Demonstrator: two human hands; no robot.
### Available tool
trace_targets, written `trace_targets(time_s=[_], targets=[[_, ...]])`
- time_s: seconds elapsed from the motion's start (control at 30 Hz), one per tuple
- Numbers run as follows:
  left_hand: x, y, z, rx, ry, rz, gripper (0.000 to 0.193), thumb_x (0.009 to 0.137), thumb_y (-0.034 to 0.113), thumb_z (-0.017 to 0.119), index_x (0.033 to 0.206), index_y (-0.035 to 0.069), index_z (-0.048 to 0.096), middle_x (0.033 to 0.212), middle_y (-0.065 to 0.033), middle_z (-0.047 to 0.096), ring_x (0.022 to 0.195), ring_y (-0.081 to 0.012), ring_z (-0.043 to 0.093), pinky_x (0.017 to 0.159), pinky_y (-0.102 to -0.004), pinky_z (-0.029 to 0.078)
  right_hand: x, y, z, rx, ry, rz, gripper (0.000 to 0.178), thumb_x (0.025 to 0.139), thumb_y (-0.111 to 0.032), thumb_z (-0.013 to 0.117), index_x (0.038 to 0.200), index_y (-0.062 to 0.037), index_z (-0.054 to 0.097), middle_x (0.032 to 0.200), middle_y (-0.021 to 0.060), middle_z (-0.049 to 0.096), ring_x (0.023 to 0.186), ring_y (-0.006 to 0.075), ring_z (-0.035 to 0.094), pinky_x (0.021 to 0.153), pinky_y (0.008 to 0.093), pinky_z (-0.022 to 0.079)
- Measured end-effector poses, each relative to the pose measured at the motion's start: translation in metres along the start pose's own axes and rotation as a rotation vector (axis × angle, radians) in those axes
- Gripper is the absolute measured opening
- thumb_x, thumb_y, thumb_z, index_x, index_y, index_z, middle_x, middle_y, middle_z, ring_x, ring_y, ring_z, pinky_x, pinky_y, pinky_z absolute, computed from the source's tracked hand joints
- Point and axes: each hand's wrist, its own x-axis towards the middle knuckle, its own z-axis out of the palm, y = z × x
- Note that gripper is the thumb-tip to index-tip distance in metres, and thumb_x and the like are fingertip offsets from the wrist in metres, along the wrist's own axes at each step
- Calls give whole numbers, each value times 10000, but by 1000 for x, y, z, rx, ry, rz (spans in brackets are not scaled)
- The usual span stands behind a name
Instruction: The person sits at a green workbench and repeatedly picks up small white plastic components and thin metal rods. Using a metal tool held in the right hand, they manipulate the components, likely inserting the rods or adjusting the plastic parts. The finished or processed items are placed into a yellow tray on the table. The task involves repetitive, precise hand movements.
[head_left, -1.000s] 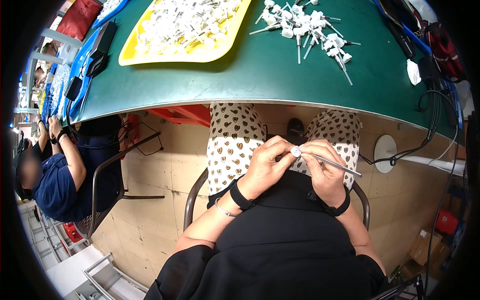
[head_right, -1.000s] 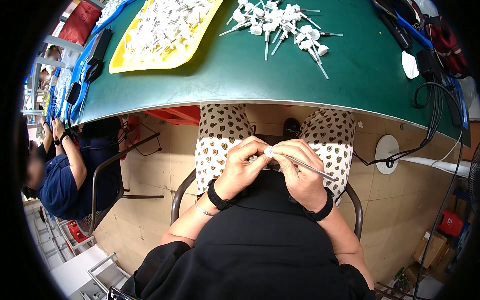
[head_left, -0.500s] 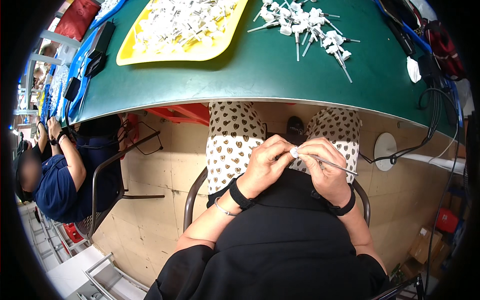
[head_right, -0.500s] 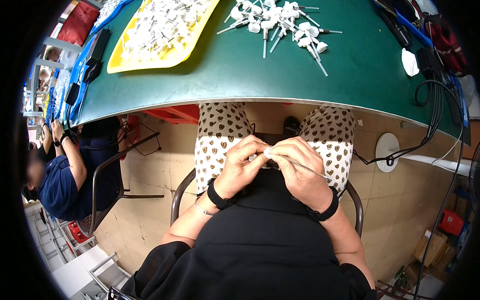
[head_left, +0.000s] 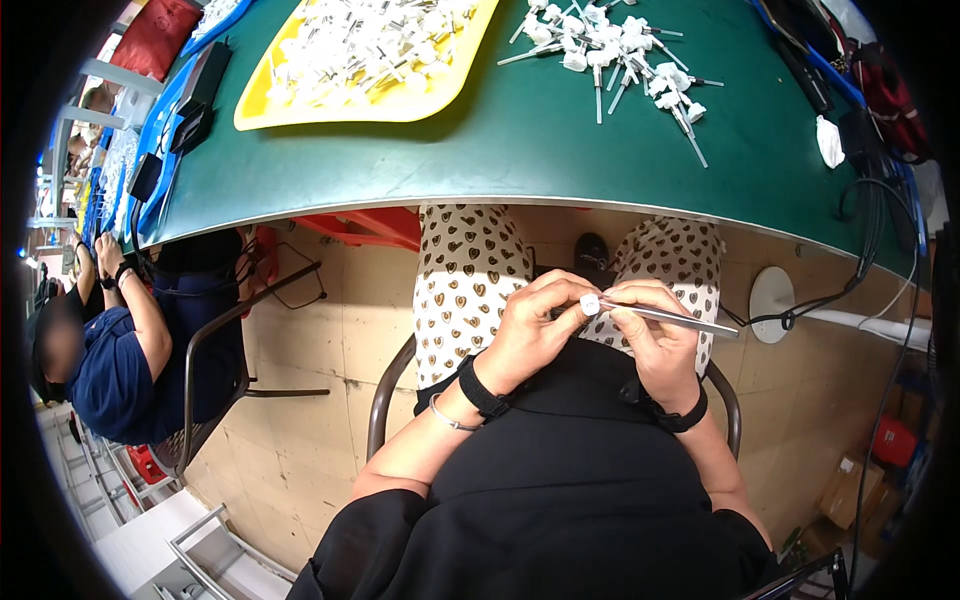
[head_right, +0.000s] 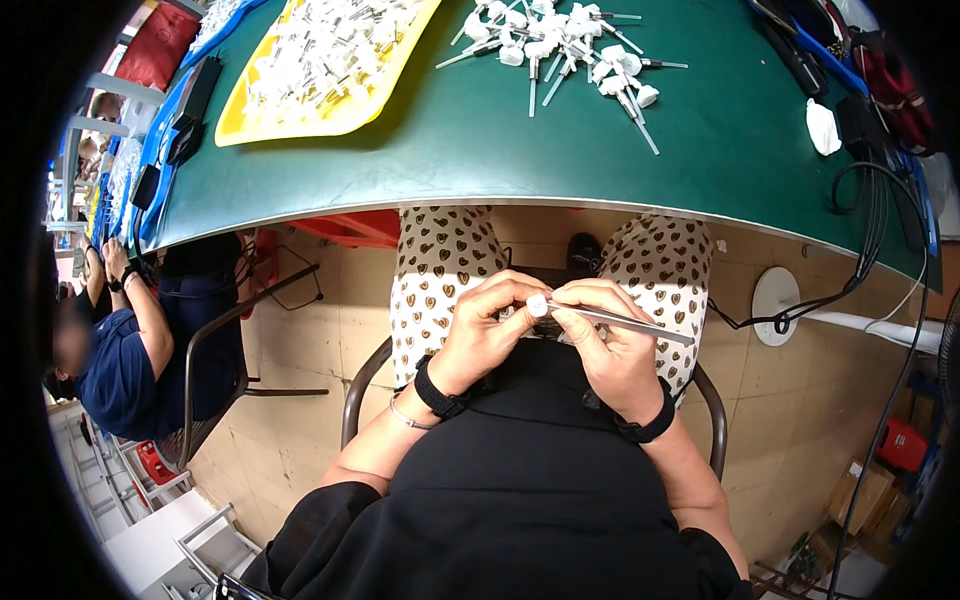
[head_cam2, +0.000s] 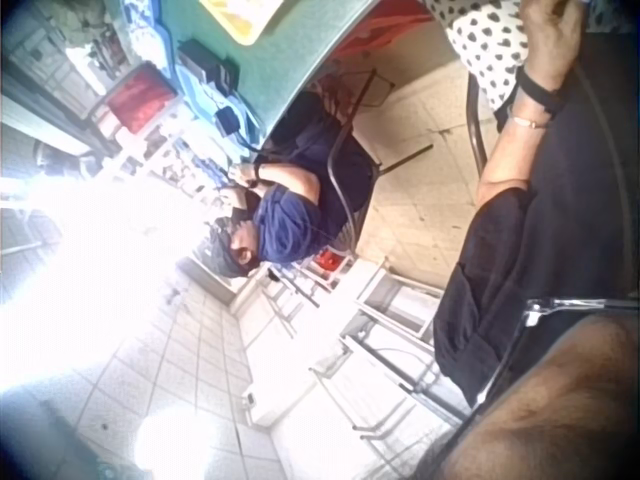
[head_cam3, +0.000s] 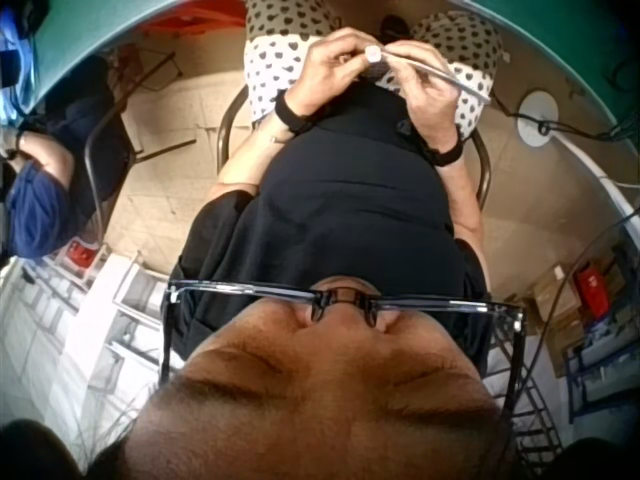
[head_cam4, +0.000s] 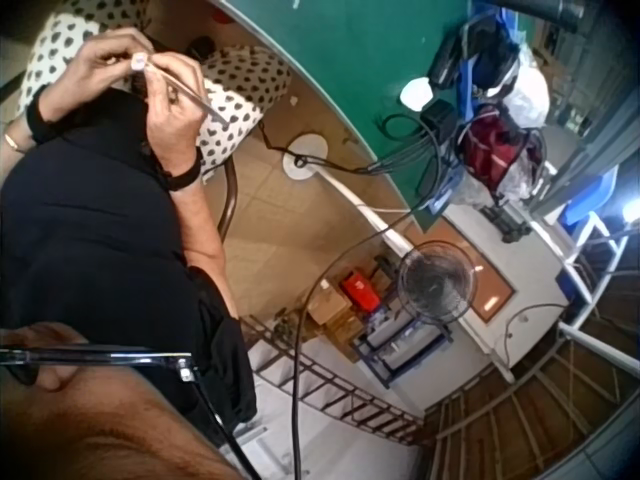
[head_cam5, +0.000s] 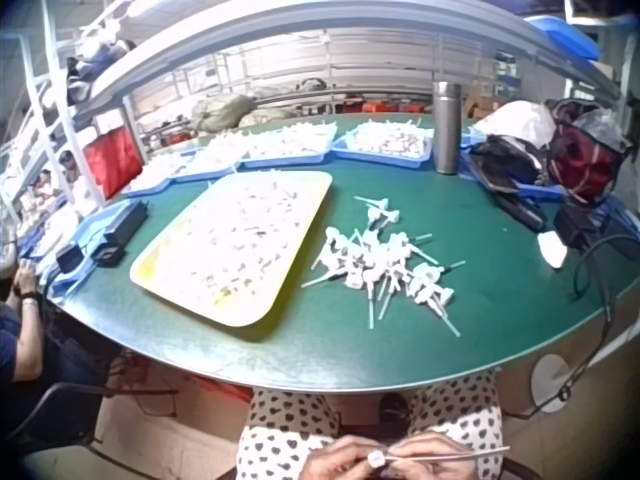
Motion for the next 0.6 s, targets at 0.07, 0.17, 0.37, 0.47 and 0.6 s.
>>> trace_targets(time_s=[0.07,0.17,0.37,0.47,0.6], targets=[[0,0,0,-16,0,-12,64,914,26,713,966,-13,716,972,-115,712,869,-184,676,744,-300,547,1,-2,0,2,0,-3,149,903,-21,724,1046,20,704,995,110,690,863,173,665,737,293,550],[0,0,-1,-11,-2,-23,61,919,25,705,968,-9,716,986,-117,712,881,-183,679,759,-301,551,1,-3,1,-11,-1,-17,159,898,-19,729,1051,18,706,998,111,686,862,177,666,738,291,550],[2,0,-3,73,24,37,90,879,3,719,969,4,718,1016,-121,710,913,-222,687,785,-319,552,0,4,1,-23,8,-17,179,887,-20,741,1059,17,704,1012,111,680,873,179,665,756,296,551],[4,5,-4,196,73,132,146,834,-41,718,973,3,714,1021,-128,701,940,-257,684,805,-333,552,-1,7,0,-25,22,-12,187,883,-11,741,1063,19,700,1023,116,675,893,181,663,783,298,548],[4,8,-6,317,105,240,226,785,-105,700,984,3,701,1026,-128,680,951,-275,671,810,-345,554,-1,7,0,20,24,2,193,885,-1,733,1072,21,692,1049,120,667,915,180,659,811,294,541]])
